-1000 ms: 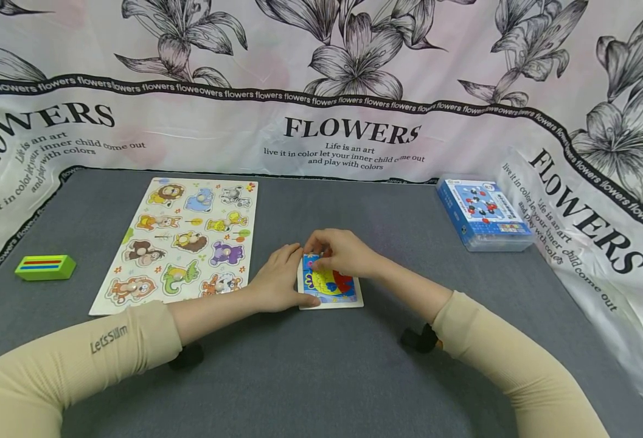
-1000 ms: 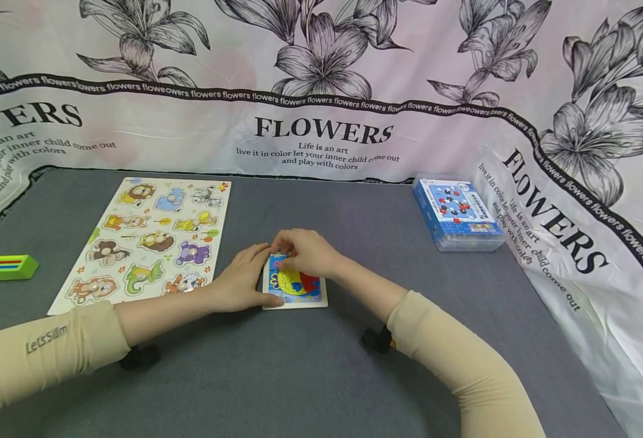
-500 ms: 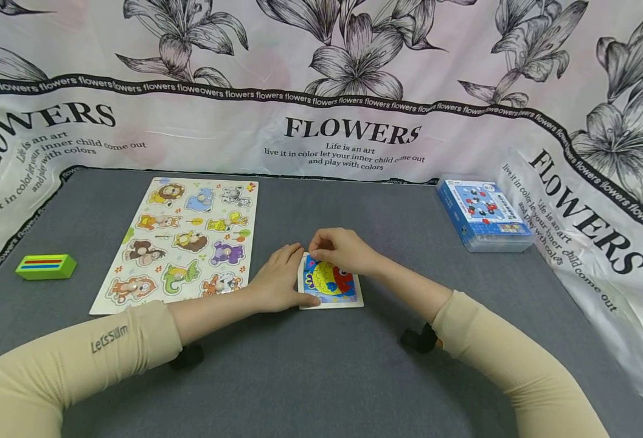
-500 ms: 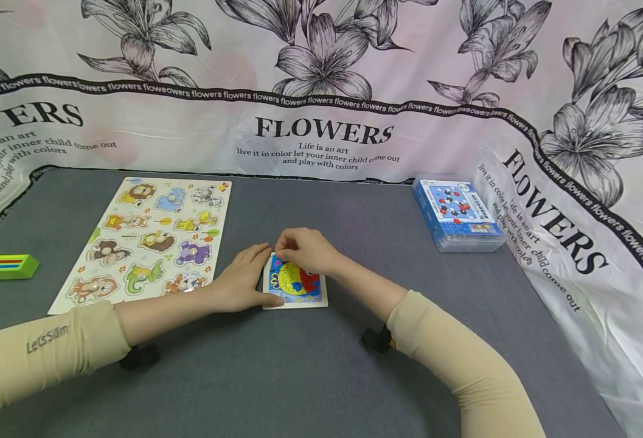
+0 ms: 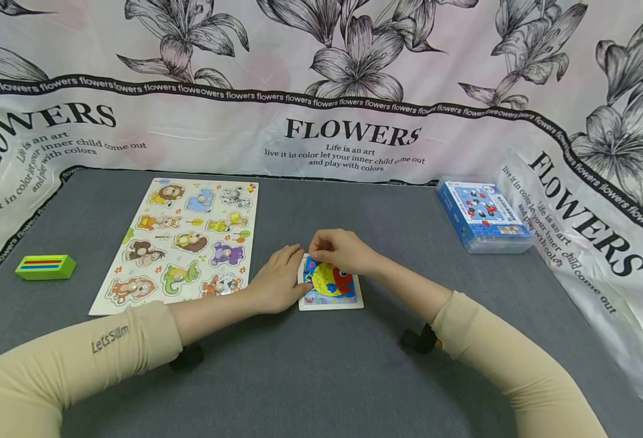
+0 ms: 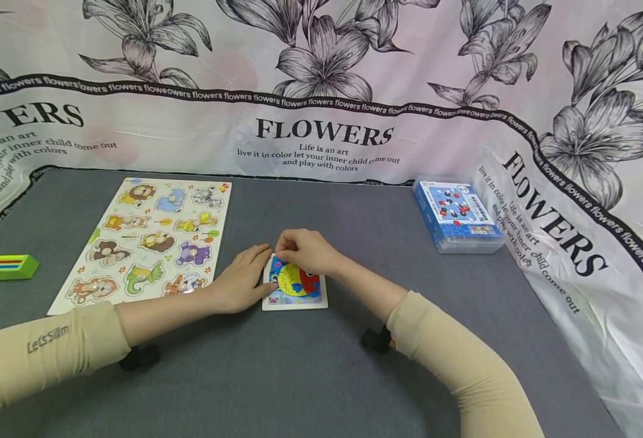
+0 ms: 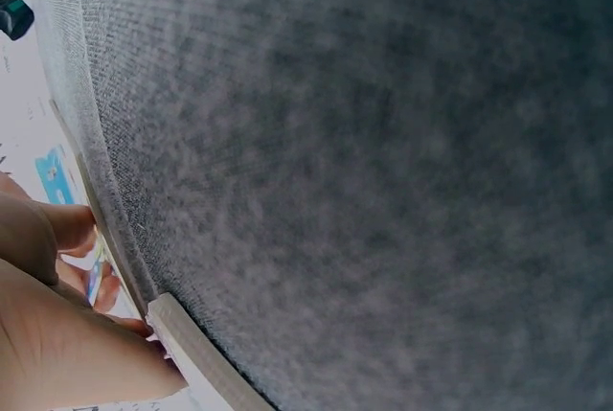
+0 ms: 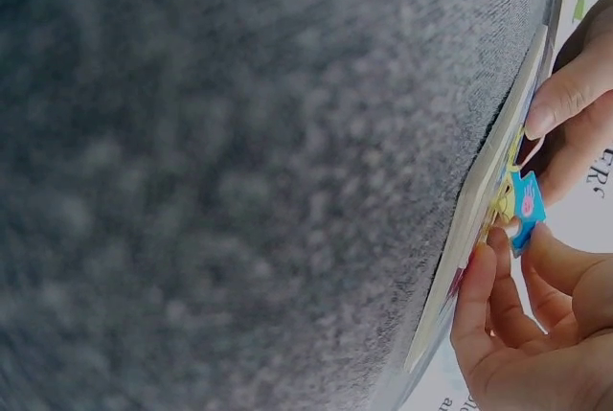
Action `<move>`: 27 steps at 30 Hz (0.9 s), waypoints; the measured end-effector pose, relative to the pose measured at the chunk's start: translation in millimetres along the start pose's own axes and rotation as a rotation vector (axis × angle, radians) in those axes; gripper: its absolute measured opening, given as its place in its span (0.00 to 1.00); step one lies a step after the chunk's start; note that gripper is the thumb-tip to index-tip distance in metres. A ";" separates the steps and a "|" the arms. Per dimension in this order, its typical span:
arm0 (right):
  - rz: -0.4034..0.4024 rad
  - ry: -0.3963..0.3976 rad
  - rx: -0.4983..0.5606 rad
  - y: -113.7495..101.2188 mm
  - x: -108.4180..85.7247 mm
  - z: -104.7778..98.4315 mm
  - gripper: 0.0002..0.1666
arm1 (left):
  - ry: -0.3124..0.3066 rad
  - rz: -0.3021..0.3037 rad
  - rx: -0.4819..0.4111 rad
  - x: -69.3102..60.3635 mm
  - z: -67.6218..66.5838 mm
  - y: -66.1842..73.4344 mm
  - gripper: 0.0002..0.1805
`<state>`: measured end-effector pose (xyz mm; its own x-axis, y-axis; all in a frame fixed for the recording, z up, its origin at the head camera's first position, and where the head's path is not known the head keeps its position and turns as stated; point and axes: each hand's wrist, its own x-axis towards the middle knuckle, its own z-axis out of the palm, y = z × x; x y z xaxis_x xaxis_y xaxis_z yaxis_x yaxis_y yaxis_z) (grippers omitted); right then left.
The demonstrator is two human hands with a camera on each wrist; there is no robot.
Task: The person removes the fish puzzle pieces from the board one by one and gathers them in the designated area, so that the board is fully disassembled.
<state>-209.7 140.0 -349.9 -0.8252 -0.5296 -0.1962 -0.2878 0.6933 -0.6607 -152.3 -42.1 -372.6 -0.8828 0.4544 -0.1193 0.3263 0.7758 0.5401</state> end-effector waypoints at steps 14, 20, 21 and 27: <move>0.059 0.032 0.115 9.9 -10.9 -23.1 0.08 | 0.009 0.005 0.053 -0.8 3.2 0.7 0.40; 0.079 0.057 0.115 29.6 -20.6 -41.2 0.10 | 0.022 0.009 0.066 -1.7 3.4 1.3 0.40; 0.082 0.060 0.111 32.8 -22.6 -44.6 0.10 | 0.023 0.009 0.066 -1.8 3.4 1.2 0.40; 0.121 0.049 0.093 53.5 -32.9 -63.2 0.09 | 0.025 0.015 0.060 -2.6 2.8 0.6 0.40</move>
<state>-228.6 225.4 -333.1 -0.8746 -0.4186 -0.2446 -0.1400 0.7011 -0.6992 -148.9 -41.5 -374.4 -0.8856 0.4556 -0.0904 0.3585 0.7942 0.4906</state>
